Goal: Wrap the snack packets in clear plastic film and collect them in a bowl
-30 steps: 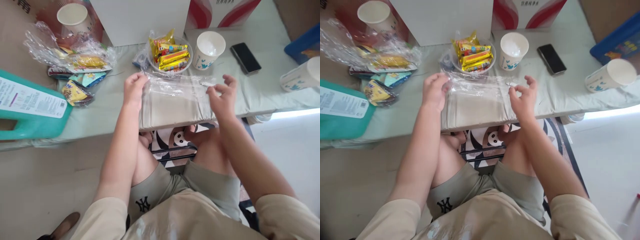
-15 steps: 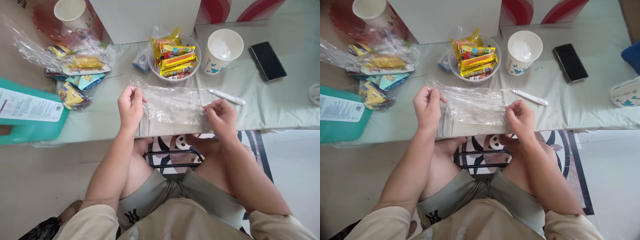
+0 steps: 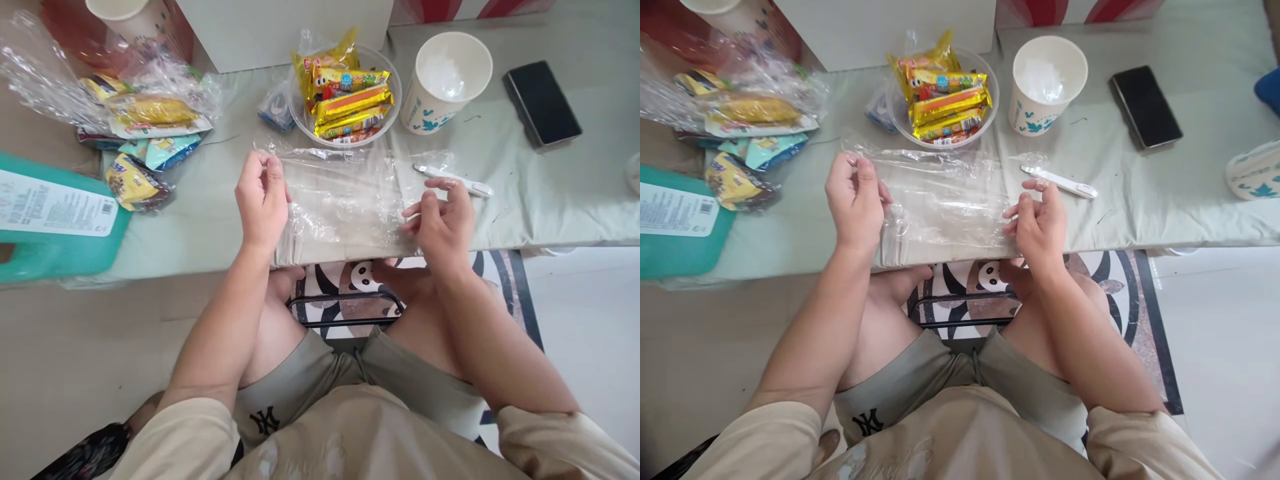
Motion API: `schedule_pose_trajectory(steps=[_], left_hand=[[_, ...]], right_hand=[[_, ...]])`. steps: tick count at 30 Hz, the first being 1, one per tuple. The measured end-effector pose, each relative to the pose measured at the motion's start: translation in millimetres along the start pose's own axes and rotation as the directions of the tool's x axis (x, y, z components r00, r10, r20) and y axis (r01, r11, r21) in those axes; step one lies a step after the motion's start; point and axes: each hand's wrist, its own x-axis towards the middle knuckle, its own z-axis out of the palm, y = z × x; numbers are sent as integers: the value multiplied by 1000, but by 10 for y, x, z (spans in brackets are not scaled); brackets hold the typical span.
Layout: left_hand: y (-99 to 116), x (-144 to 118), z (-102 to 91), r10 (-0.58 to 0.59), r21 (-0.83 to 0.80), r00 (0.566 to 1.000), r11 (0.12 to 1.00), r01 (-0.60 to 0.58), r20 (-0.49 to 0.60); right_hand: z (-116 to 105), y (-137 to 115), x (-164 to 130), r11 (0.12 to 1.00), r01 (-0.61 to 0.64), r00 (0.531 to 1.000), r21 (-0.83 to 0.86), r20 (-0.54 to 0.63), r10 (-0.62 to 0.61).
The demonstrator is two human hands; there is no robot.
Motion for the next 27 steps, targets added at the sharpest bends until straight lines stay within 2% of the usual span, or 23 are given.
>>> schedule_pose_trajectory(steps=[5,8,10,12,15,18,20,24,27], left_hand=[[10,-30,-55,-174,25,980,985,173,96],[7,-15,-100,-359,47,912,933,357,199],[3,11,-140,-425,32,865,901,433,268],[-4,40,-192,-396,-16,866,907,421,305],[-35,64,-284,-271,-144,910,934,327,313],[-79,35,-374,-192,-282,925,914,290,329],[-95,-7,-428,-212,-274,911,908,318,354],[-44,-66,-534,-356,-25,837,915,402,416],[49,-64,-599,-372,33,805,914,404,463]], right_hand=[[-8,2,17,999,-18,1000,-30,15,18],[-5,5,30,999,-24,1000,-45,15,25],[3,2,39,998,-39,999,-47,11,39],[16,-7,46,997,-57,998,-45,8,58],[35,-23,53,997,-73,997,-37,5,73],[50,-22,62,998,-64,998,-19,-23,64],[55,-7,71,999,-53,998,-11,-43,53],[53,21,88,999,-41,997,-15,-60,40],[52,13,82,999,-31,998,-28,-61,29]])
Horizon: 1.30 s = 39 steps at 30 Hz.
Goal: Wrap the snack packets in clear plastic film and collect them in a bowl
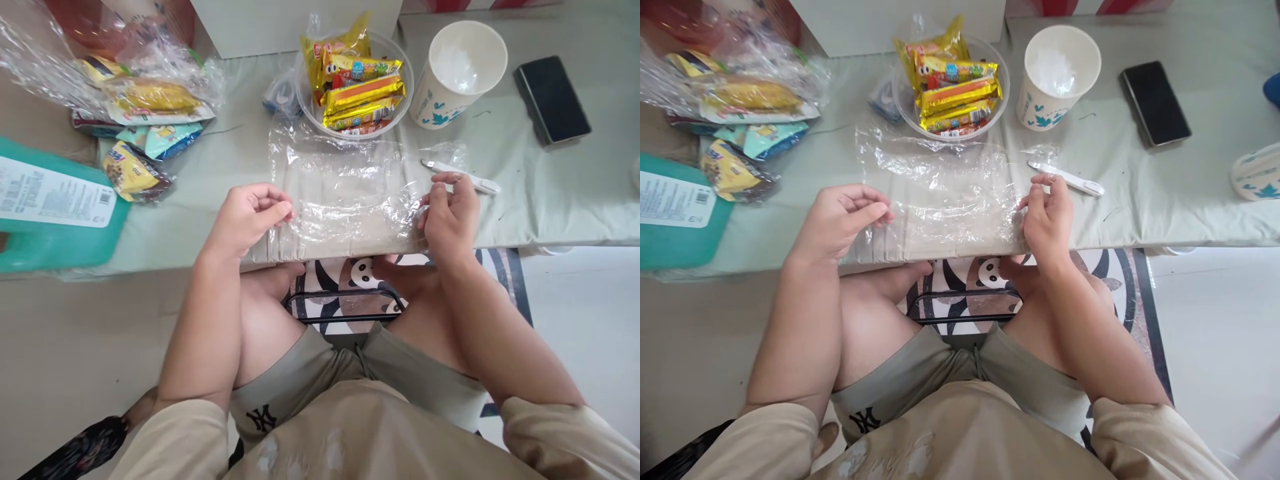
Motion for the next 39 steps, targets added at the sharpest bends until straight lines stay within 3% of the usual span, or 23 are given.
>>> schedule_pose_trajectory(steps=[7,12,14,16,19,22,26,31,35,39], left_hand=[[153,-57,22,-90,-63,976,993,104,196],[124,-57,-47,-52,-125,931,987,104,361],[102,-38,-60,-67,-136,925,983,126,373],[86,-5,-34,-116,-189,942,965,182,314],[78,54,53,-183,-245,973,946,213,140],[77,104,131,-208,-175,978,962,207,15],[36,147,174,-196,-86,979,978,191,-56],[-87,187,177,-89,186,985,976,116,-150],[-169,191,162,75,454,982,891,12,-174],[-206,176,158,165,521,966,852,-38,-200]], right_hand=[[5,-25,-23,999,-36,998,28,55,35],[-17,21,12,997,-65,997,45,34,64],[-25,26,21,999,-36,999,23,41,35],[-28,11,21,999,-28,998,28,59,27],[-31,-28,15,999,-42,997,35,73,39],[-54,-41,12,1000,-18,999,19,40,17],[-126,12,12,1000,-26,1000,-11,-16,26],[-229,87,0,974,35,999,-225,-25,-42],[-254,105,-8,897,91,996,-432,23,-90],[-235,124,-26,811,173,984,-559,61,-168]])
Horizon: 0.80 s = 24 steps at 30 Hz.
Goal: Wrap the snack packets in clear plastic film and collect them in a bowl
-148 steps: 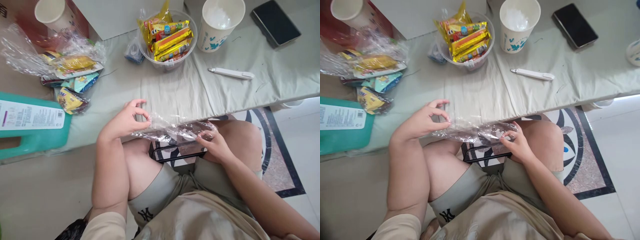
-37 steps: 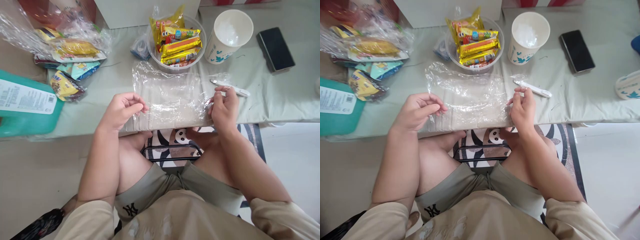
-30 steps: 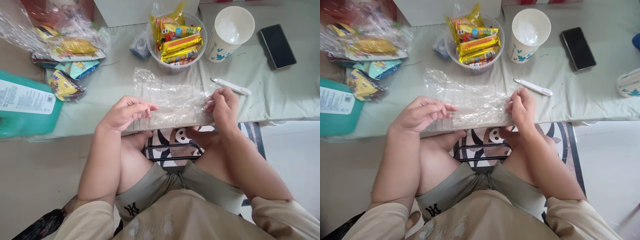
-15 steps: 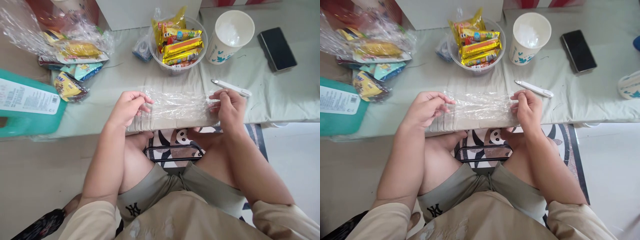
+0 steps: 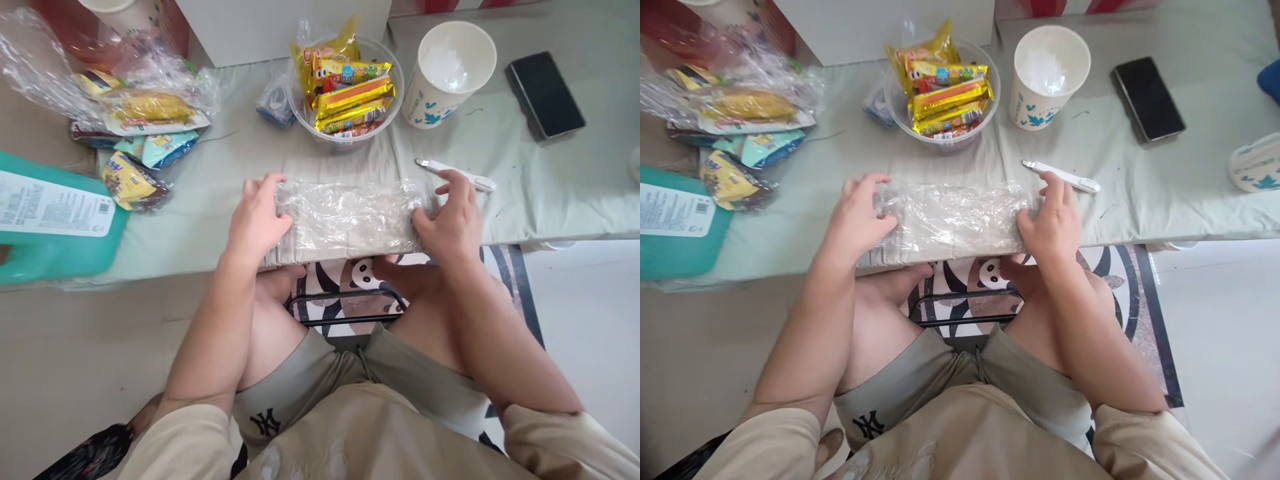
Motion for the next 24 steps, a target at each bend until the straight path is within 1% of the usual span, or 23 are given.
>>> schedule_pose_trajectory(steps=[4,6,9,12,14,16,17,18,19,20,22,24], left_hand=[[-18,64,33,44,-67,993,996,-52,-106],[-18,135,59,55,-122,992,990,-69,-116],[16,244,99,18,-224,996,974,-36,-82],[94,306,125,-5,-367,999,930,-10,-40],[159,311,123,-7,-462,1000,887,8,5],[223,293,101,2,-532,997,846,36,72],[253,279,85,13,-558,994,828,52,111],[281,264,65,28,-579,988,812,67,154],[307,246,45,45,-597,979,798,84,197],[330,229,24,64,-612,968,784,103,244],[365,195,-16,122,-647,932,750,138,341],[379,166,-50,211,-689,883,707,157,418]], right_hand=[[24,32,-2,996,84,996,-14,-22,-84],[38,53,10,991,129,992,-45,-9,-129],[63,67,8,983,161,987,-90,23,-159],[33,38,-46,987,130,992,-97,17,-129],[-60,-22,-82,990,126,991,-60,-33,-128],[-199,-126,-82,983,184,981,5,-67,-183],[-268,-194,-62,972,230,972,42,-49,-228],[-323,-272,-30,956,281,959,83,0,-282],[-354,-358,11,936,329,937,128,79,-340],[-353,-446,56,912,368,902,180,169,-397],[-246,-619,139,855,421,799,301,322,-507],[-42,-766,185,780,449,690,436,385,-613]])
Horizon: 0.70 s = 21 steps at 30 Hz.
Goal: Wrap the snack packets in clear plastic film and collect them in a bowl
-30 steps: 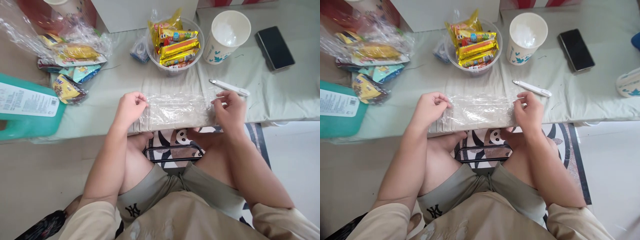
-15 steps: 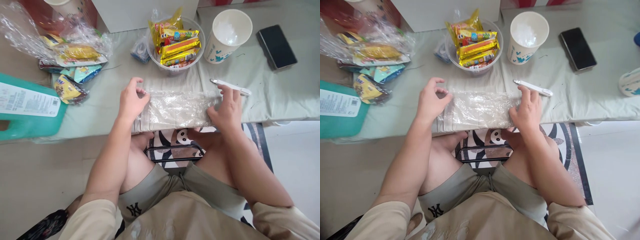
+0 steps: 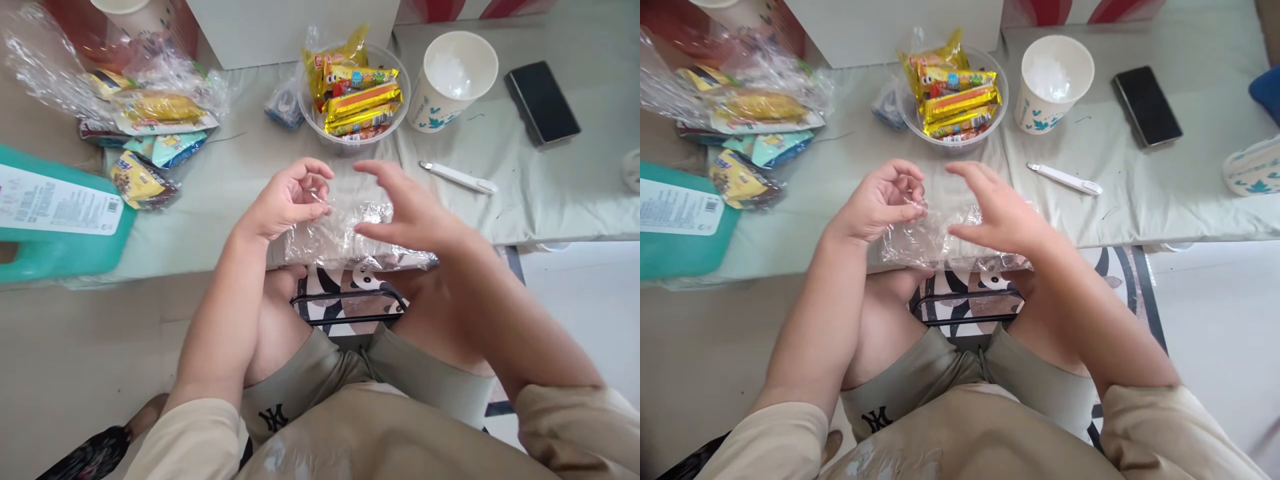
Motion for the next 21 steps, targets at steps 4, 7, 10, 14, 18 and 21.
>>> schedule_pose_trajectory(steps=[4,7,10,14,18,21], left_hand=[[4,-61,-54,69,-56,978,997,-59,199],[-17,-74,-141,70,-19,986,998,-68,151],[-40,-43,-224,97,-57,993,993,-101,-66],[-68,30,-234,40,-256,963,960,-110,-265],[-119,84,-102,-109,-415,974,909,17,-199],[-162,109,38,-148,-445,978,893,69,-146]], right_hand=[[278,-17,240,994,55,970,91,229,-74],[232,-48,292,997,-70,929,19,364,58],[119,-22,288,975,-202,917,95,369,154],[138,79,210,850,-327,944,413,179,276],[198,147,117,762,-228,910,606,-145,388],[145,134,66,687,-148,893,711,-202,401]])
